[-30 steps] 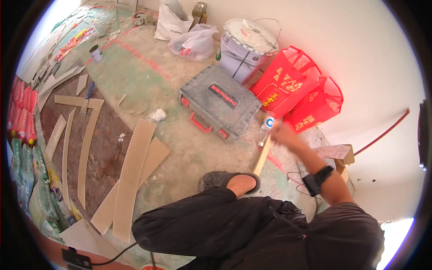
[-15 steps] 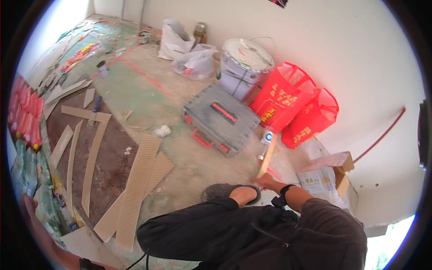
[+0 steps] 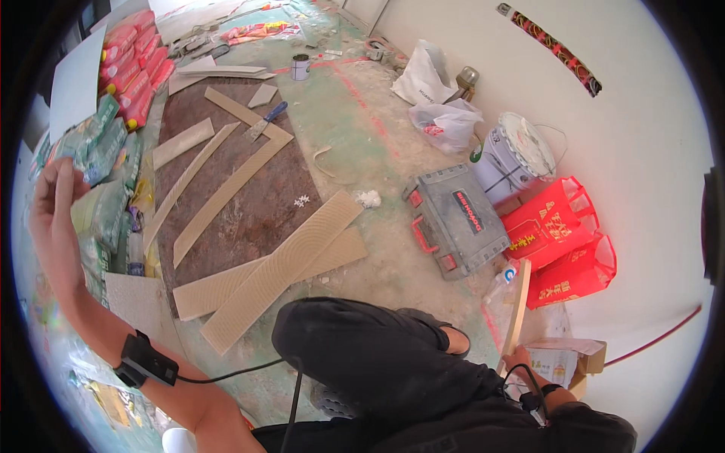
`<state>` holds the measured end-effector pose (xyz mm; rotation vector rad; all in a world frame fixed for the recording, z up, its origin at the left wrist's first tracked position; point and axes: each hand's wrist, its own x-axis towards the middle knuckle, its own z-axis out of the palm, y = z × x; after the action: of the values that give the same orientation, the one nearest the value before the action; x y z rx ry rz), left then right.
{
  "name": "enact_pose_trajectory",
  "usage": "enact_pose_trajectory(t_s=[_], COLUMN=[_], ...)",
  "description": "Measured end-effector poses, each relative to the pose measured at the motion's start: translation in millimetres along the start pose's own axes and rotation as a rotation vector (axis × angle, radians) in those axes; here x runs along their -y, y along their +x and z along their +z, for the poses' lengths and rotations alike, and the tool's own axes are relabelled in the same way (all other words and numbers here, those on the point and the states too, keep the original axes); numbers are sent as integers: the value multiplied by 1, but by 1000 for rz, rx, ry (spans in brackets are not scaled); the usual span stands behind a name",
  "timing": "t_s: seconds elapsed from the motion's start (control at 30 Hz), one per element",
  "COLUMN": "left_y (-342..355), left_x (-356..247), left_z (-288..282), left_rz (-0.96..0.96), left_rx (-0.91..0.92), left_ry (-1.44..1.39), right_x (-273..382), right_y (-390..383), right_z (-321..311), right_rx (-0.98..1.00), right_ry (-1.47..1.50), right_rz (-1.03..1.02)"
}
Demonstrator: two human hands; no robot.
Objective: Applying adhesive putty to the back of a tile piece using a putty knife.
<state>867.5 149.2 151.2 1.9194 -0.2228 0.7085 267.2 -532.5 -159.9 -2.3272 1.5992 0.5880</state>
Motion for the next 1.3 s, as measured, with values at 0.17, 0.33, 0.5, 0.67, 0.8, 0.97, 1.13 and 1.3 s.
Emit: enact_pose_trajectory(t_s=[0.17,0.33,0.5,0.67,0.8,0.97,1.13,1.3], left_y=[2,0,2,-2,-1,5,19,30], left_x=[0,2,-31,-53,-52,-49,-38,-35], left_z=[-18,-20,-31,-23,2,26,83,141], left_rz=[31,76,82,70,113,18,-105,-222], left_rx=[-120,-233,-337,-291,-209,-133,-72,81], left_ry=[29,-71,-44,-11,99,254,319,396], right_x=[67,178,270,387,492,632,720,744], right_y=[-2,3,46,91,158,227,320,378], right_z=[-55,-133,-171,-177,-172,-157,-122,-81], right_rx=[53,385,430,356,403,236,35,-228], right_ry=[153,641,626,463,511,373,167,35], right_rz=[-314,-357,-481,-578,-605,-735,-905,-956])
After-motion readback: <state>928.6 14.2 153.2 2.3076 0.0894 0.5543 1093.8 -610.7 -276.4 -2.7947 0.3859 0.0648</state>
